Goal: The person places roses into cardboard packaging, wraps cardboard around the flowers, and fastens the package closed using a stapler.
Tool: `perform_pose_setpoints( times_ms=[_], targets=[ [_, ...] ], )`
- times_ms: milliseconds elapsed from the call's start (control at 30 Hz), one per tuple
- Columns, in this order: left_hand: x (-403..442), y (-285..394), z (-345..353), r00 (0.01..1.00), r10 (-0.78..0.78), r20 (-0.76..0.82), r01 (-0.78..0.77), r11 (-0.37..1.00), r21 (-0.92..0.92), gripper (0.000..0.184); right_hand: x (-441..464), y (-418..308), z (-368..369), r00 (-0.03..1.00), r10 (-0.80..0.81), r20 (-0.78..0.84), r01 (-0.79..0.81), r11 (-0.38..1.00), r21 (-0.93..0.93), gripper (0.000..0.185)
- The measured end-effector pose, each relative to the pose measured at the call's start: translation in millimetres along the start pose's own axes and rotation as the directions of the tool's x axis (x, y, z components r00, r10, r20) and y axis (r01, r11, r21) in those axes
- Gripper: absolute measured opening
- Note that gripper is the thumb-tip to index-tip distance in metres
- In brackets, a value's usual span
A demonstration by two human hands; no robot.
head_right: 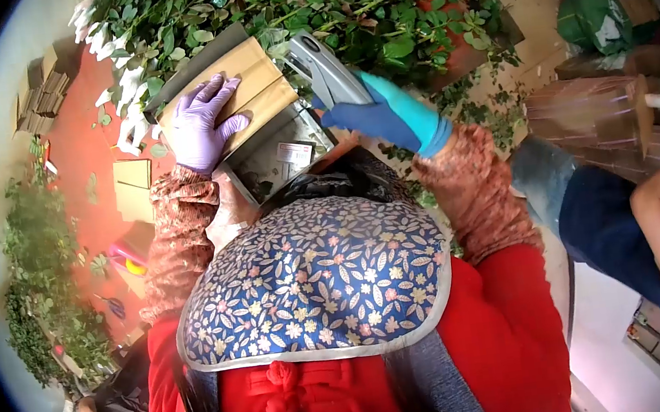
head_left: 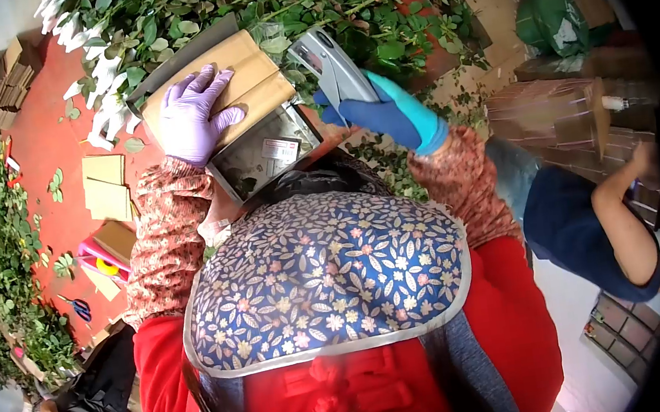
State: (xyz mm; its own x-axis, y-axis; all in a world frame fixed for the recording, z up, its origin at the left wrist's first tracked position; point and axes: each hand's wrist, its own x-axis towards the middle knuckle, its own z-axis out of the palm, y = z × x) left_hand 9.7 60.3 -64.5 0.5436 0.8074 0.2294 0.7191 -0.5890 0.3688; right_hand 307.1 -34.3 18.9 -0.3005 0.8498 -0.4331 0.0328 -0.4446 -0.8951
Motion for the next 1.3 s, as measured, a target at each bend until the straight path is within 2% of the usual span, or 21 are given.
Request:
perform_pose_setpoints(
  times_ms=[33,100,133,200,233,300,367,433,500,567,733,833,900,933,967,1067,1133,1167,1233,1267,1300],
  targets=[
    [0.8,-0.9,1.7,1.0,-0.012,-0.011,0.012,1.0,-0.01,0.066,4.2,-2.7,-10.3,0.999,0.023,0.023,-0.023,1.0,-0.002,0.06],
    [1.0,-4.2,2.2,0.998,0.057,-0.009,-0.058,0.995,-0.085,0.062,12.5,-34.3,-19.1,0.982,0.19,0.021,-0.165,0.898,-0.408,0.058],
    [1.7,-2.6,2.1,0.998,0.055,-0.04,-0.059,0.993,-0.106,0.057,18.6,-36.1,-29.2,0.981,0.193,0.023,-0.165,0.89,-0.425,0.058],
    [2.8,-2.6,1.8,0.998,0.056,-0.036,-0.06,0.989,-0.132,0.055,34.1,-36.3,-48.4,0.962,0.245,0.123,-0.089,0.702,-0.707,0.055],
    [2.7,-3.2,1.3,0.997,0.071,-0.031,-0.075,0.986,-0.15,0.053,41.9,-42.2,-50.6,0.96,0.251,0.128,-0.085,0.692,-0.717,0.055],
    [1.4,-0.9,2.1,0.994,0.061,-0.085,-0.073,0.987,-0.146,0.05,54.8,-60.4,-48.3,0.903,0.429,0.032,-0.215,0.513,-0.831,0.052],
    [-0.3,1.2,0.7,0.997,0.034,-0.067,-0.047,0.976,-0.211,0.05,66.3,-60.5,-55.4,0.905,0.42,0.062,-0.185,0.521,-0.834,0.053],
    [-1.8,5.4,-3.2,0.998,0.001,-0.069,-0.017,0.973,-0.232,0.049,75.0,-62.3,-57.7,0.903,0.393,0.175,-0.03,0.463,-0.886,0.052],
    [-3.7,7.1,-8.8,0.996,0.042,-0.083,-0.058,0.978,-0.2,0.051,80.2,-71.2,-52.7,0.873,0.461,0.16,-0.062,0.429,-0.901,0.05],
    [-6.6,8.5,-9.5,0.995,0.04,-0.095,-0.059,0.978,-0.199,0.049,82.4,-68.9,-59.9,0.85,0.429,0.307,-0.022,0.611,-0.792,0.049],
    [-15.7,16.9,-17.7,0.994,0.053,-0.097,-0.073,0.973,-0.217,0.049,83.2,-68.3,-64.6,0.804,0.429,0.411,0.02,0.671,-0.741,0.049],
    [-14.9,18.1,-26.6,0.997,0.044,-0.058,-0.055,0.974,-0.218,0.049,90.1,-92.4,-49.1,0.757,0.573,0.314,-0.083,0.561,-0.824,0.041],
    [-11.2,21.7,-30.5,0.998,0.027,-0.05,-0.037,0.973,-0.229,0.049,89.6,-99.9,-36.9,0.755,0.583,0.299,0.08,0.372,-0.925,0.037],
    [-9.3,22.2,-32.0,0.999,0.018,-0.035,-0.026,0.974,-0.224,0.05,91.1,-69.5,-54.7,0.77,0.502,0.394,0.128,0.483,-0.866,0.039],
    [-8.4,23.4,-32.5,0.999,-0.003,-0.035,-0.006,0.967,-0.255,0.049,87.1,-63.1,-50.0,0.799,0.533,0.278,0.05,0.403,-0.914,0.036],
    [-16.2,28.9,-34.5,0.995,0.057,-0.083,-0.071,0.981,-0.181,0.048,69.2,-49.2,-50.5,0.845,0.451,0.288,0.053,0.465,-0.884,0.032],
    [-18.4,25.8,-27.8,0.995,0.06,-0.082,-0.075,0.98,-0.184,0.046,62.3,-59.3,-41.6,0.82,0.548,0.164,-0.118,0.442,-0.889,0.031],
    [-19.6,23.1,-22.4,0.993,0.069,-0.091,-0.084,0.981,-0.176,0.046,59.3,-52.8,-47.5,0.828,0.537,0.161,-0.113,0.441,-0.89,0.031],
    [-17.8,16.6,-16.0,0.994,0.056,-0.095,-0.077,0.971,-0.228,0.044,50.1,-36.6,-74.1,0.918,0.325,0.228,-0.048,0.662,-0.748,0.036],
    [-14.7,18.5,-19.1,0.988,0.084,-0.126,-0.108,0.974,-0.197,0.034,42.2,-43.4,-80.2,0.91,0.364,0.2,-0.091,0.646,-0.758,0.04],
    [-13.8,18.7,-21.1,0.978,0.115,-0.171,-0.153,0.961,-0.231,0.028,27.1,-63.3,-71.3,0.872,0.484,0.07,-0.301,0.644,-0.703,0.04]
  ],
)
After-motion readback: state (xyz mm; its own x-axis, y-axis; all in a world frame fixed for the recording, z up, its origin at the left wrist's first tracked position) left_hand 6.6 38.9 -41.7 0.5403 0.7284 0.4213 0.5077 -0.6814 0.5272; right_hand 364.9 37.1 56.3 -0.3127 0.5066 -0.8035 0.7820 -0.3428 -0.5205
